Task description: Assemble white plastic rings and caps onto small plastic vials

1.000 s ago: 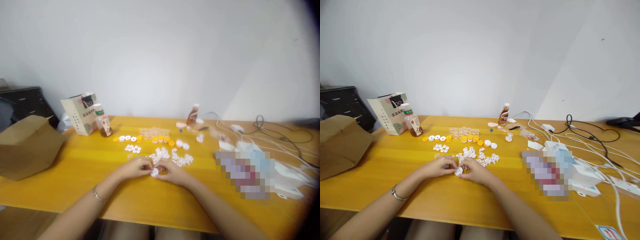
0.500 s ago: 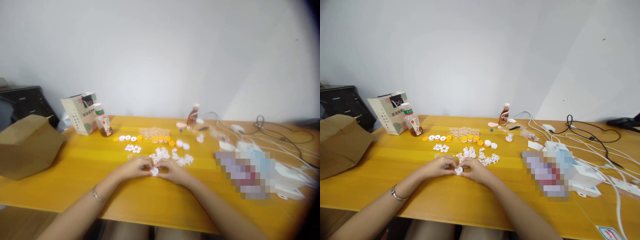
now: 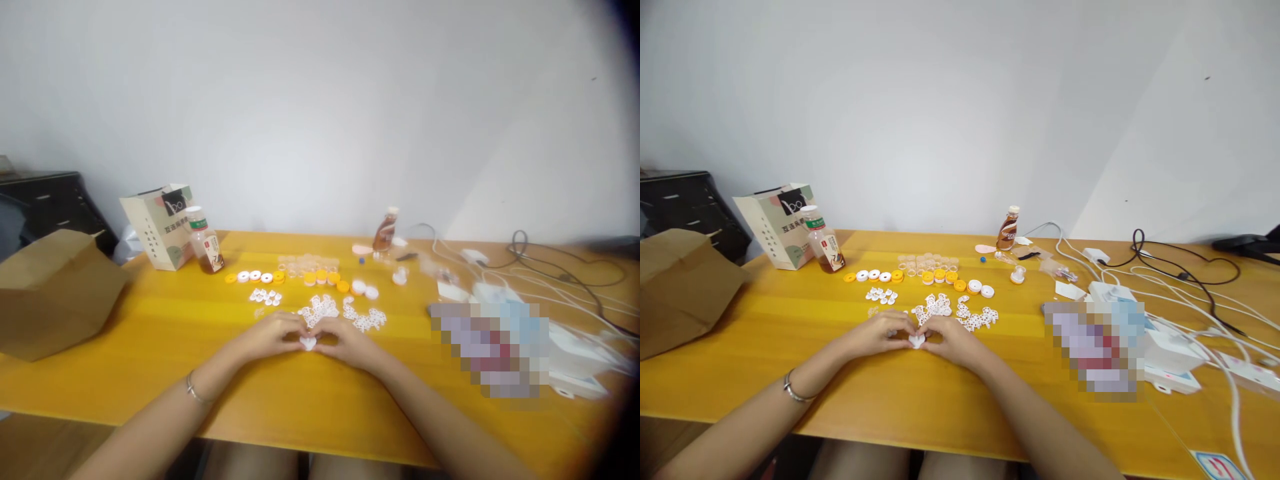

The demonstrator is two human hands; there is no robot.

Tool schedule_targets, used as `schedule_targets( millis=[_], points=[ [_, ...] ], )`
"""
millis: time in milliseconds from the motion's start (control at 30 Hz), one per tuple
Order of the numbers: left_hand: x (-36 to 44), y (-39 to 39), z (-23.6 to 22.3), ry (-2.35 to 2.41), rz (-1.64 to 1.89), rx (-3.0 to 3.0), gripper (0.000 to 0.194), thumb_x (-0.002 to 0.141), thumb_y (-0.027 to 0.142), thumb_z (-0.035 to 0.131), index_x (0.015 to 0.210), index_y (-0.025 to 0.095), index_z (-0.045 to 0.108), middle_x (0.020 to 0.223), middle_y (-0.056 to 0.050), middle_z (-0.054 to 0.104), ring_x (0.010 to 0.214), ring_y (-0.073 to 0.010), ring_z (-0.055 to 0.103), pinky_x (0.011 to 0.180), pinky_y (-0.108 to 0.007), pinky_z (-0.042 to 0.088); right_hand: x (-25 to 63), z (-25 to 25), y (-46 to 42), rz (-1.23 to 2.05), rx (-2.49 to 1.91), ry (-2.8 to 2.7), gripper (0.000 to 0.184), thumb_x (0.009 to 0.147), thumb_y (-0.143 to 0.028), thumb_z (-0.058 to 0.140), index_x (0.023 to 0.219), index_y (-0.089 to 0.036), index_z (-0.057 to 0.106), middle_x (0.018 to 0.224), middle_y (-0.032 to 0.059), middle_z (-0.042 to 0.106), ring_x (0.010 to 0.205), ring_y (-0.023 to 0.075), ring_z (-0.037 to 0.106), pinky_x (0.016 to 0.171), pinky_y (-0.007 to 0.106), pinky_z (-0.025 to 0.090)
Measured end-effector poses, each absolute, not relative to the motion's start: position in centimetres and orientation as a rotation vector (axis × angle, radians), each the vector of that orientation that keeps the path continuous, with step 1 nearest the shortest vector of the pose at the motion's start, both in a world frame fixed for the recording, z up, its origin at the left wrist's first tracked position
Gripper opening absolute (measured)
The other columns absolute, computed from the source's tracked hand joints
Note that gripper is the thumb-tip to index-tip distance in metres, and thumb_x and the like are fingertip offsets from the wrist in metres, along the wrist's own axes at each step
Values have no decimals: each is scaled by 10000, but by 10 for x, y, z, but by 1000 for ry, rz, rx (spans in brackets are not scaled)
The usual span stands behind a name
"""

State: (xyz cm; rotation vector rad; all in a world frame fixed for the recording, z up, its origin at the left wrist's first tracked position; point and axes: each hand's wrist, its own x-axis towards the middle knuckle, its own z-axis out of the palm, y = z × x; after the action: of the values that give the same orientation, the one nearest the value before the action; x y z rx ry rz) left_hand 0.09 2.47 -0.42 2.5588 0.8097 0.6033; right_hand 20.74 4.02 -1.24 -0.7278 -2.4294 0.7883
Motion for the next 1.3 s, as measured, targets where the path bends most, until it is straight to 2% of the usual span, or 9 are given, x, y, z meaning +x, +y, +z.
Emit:
schedule_targets(
  millis=[600, 1000, 1167, 1300],
  points=[
    [0, 26, -8, 762, 635, 2664, 230, 823, 312, 457, 929, 182, 615, 889, -62, 634, 844, -141, 562, 764, -252, 400, 208, -16, 42, 673, -678, -2525, 174, 792, -294, 513, 863, -212, 649, 866, 51, 624, 807, 147, 567, 737, 275, 438],
    [1, 17, -3, 780, 522, 2880, 218, 845, 277, 421, 877, 203, 623, 885, -49, 616, 877, -153, 536, 819, -290, 340, 208, -12, 33, 559, -679, -2653, 221, 846, -251, 413, 881, -190, 622, 942, 70, 565, 853, 158, 523, 763, 289, 408],
    [6, 14, -3, 811, 533, 2851, 178, 827, 261, 446, 852, 191, 609, 843, -44, 600, 832, -149, 538, 790, -279, 357, 206, -10, 28, 542, -739, -2655, 215, 849, -261, 407, 877, -194, 609, 902, 62, 556, 810, 156, 511, 739, 286, 404],
    [10, 17, -10, 922, 592, 2746, 174, 820, 258, 449, 759, 160, 579, 753, -38, 587, 739, -133, 536, 706, -247, 381, 206, -8, 28, 545, -741, -2652, 224, 852, -272, 398, 874, -196, 608, 904, 61, 556, 821, 161, 509, 742, 287, 407]
  ],
)
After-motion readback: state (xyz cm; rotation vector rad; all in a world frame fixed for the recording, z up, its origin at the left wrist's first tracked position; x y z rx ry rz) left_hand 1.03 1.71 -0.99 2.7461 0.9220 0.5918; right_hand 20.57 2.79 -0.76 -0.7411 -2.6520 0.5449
